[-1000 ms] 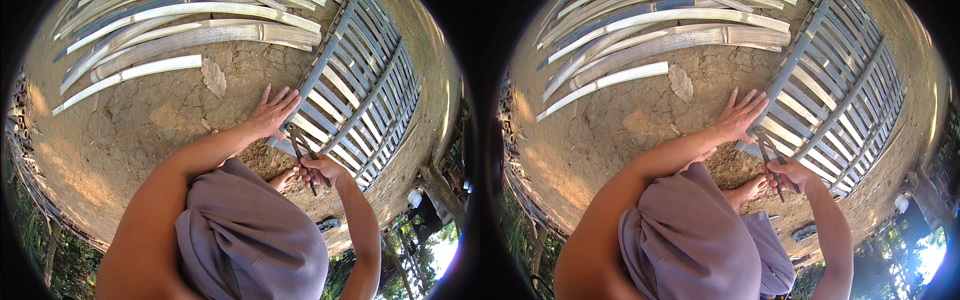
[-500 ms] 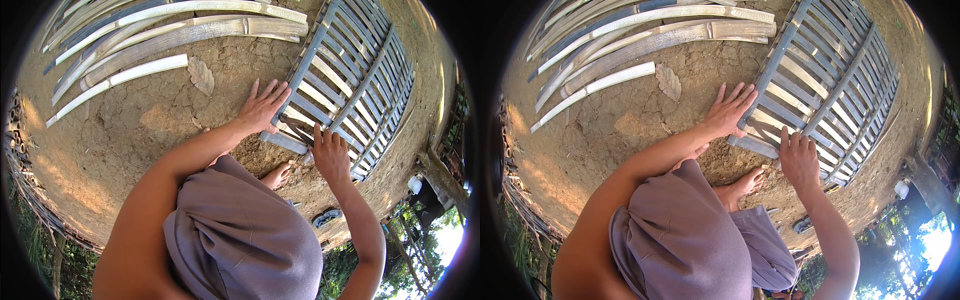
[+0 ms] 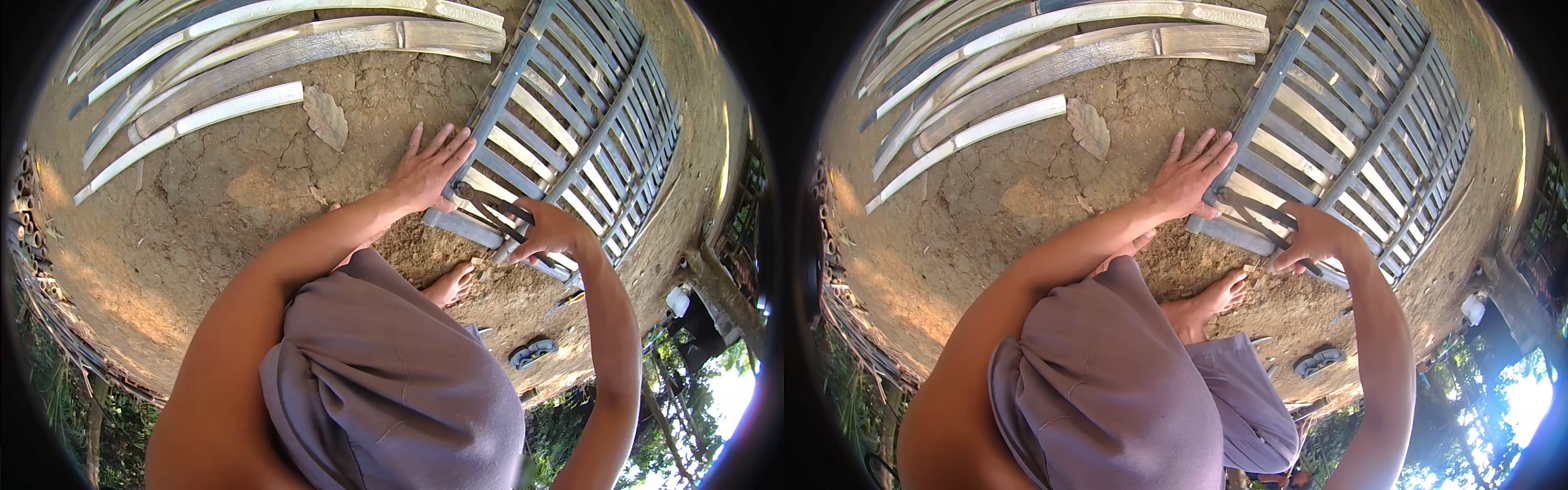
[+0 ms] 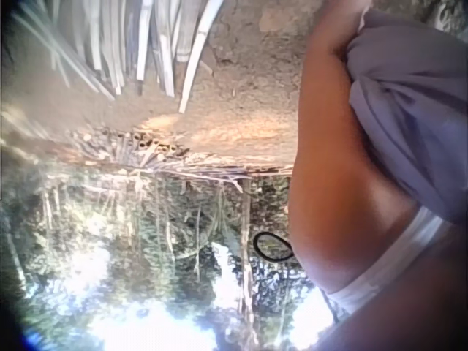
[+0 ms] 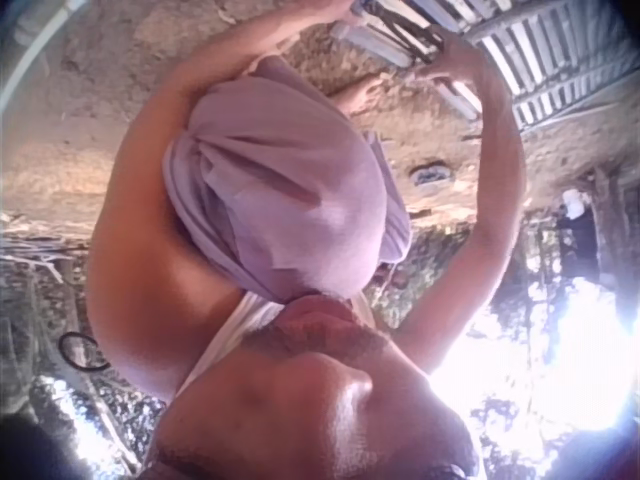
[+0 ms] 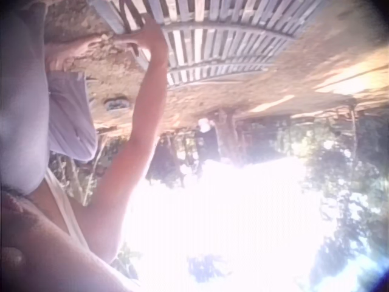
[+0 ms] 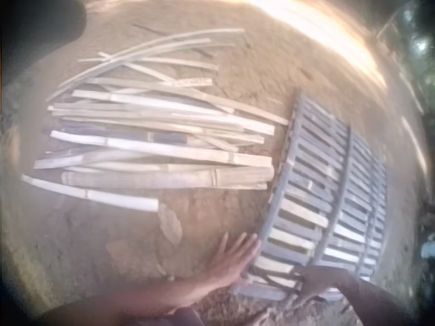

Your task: The person assembles a bamboo lattice by inserting thin bamboo strips through holes in thicker bamboo slats and securing them with wire using pliers.

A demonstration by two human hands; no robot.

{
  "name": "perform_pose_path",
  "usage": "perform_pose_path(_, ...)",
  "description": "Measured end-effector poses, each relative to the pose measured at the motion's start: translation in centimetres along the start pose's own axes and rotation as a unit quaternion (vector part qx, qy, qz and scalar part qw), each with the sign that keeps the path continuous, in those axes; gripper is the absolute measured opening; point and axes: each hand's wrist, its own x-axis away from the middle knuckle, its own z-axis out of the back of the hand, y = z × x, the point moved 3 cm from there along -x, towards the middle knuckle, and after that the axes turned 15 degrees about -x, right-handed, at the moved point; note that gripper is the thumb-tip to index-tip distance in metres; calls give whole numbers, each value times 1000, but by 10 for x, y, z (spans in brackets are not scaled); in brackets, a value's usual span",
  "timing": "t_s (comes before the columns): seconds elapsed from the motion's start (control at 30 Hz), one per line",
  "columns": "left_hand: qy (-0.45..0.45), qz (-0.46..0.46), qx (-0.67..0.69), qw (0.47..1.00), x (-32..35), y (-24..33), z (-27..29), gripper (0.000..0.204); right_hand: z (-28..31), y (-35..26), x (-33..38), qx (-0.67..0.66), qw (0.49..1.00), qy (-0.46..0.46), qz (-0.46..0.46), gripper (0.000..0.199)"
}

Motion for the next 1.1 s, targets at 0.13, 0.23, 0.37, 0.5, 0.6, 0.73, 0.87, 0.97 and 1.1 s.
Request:
perform_pose_path(0.13, 16, -5, -11, 1000, 0, 0, -1, 136, 1, -13, 11, 291, 940, 128, 127, 72)
perform_pose_path(0.23, 12, -6, -14, 1000, -1, 1, -1, 136, -8, -10, 20, 438, 845, 205, 227, 64)
perform_pose_path(0.37, -1, -5, -19, 1000, -3, 1, 1, 137, -27, 6, 21, 601, 667, 327, 294, 59)
perform_pose_path(0.5, 0, -8, -12, 1000, -2, 2, 2, 137, -30, 21, 12, 602, 655, 357, 284, 58)
perform_pose_path(0.6, -5, -5, -12, 1000, -3, 1, 2, 137, -26, 24, 3, 590, 652, 384, 281, 57)
perform_pose_path(0.73, -11, -4, -12, 1000, -3, 1, 1, 137, -12, 17, -6, 590, 652, 377, 290, 53)
perform_pose_path(0.87, -20, -7, -12, 1000, -5, 2, 4, 137, 14, 15, -14, 588, 657, 338, 329, 50)
perform_pose_path(0.97, -21, -3, -8, 1000, -4, 4, 1, 137, 25, 16, -21, 573, 664, 324, 354, 50)
perform_pose_path(1.1, -20, -5, -14, 1000, -4, 3, 4, 137, 29, 18, -25, 558, 674, 329, 355, 50)
